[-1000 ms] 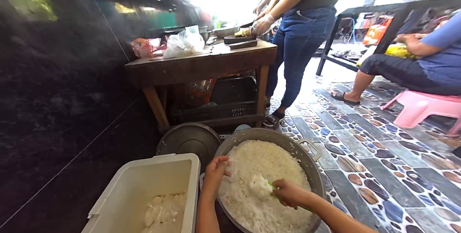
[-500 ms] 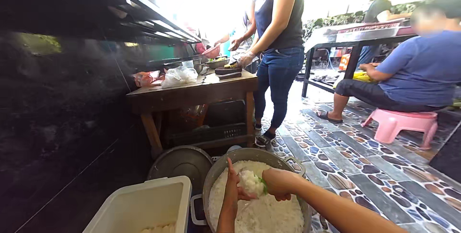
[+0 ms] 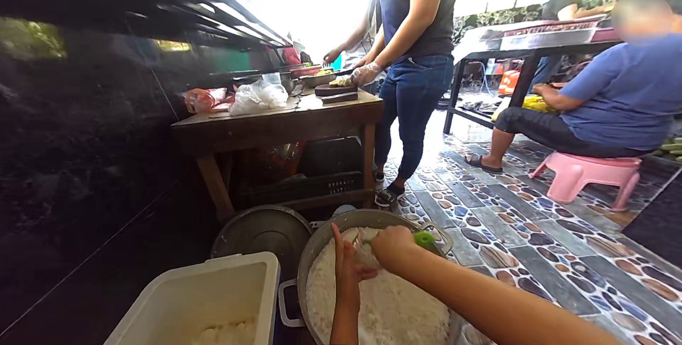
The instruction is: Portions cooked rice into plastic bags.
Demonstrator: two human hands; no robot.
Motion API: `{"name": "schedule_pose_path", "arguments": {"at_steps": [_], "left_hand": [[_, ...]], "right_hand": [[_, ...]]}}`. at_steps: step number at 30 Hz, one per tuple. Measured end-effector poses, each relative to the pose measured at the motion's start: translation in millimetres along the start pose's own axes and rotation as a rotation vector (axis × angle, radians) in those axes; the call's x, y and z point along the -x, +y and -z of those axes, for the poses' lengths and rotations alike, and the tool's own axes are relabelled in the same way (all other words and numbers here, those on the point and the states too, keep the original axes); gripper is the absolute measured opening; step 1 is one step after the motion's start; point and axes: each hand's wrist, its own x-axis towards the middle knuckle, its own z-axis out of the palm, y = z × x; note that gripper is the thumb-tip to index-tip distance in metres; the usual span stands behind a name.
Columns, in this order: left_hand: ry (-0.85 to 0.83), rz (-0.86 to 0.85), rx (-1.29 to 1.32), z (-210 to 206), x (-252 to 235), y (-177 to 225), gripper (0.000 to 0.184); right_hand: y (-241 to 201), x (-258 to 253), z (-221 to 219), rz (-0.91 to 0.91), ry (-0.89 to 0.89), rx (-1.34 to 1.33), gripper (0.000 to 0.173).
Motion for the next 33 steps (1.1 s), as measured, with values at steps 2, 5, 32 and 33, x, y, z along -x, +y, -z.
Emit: {"name": "schedule_pose_path", "arguments": {"at_steps": [2,5,32,33], "left_hand": [[0.032,0.021,0.04,6,-4,6,0.072],[0.192,0.106,-0.004,12,0,25,0.066],[0.204,0.091,-0.403,33,24,64,0.043],[0.181,0.1,-0.422,34,22,61,0.043]], "right_hand": [[-5,-15,-13,0.028,0.087,-0.004,0.026],[-17,-6,-21,0.162,0.11,0.009,0.027],[-5,-68,-203,0.314,-0.276,0.109,0.049],[-1,-62,-203,0.35,-0.265,0.133,0.048]]}}
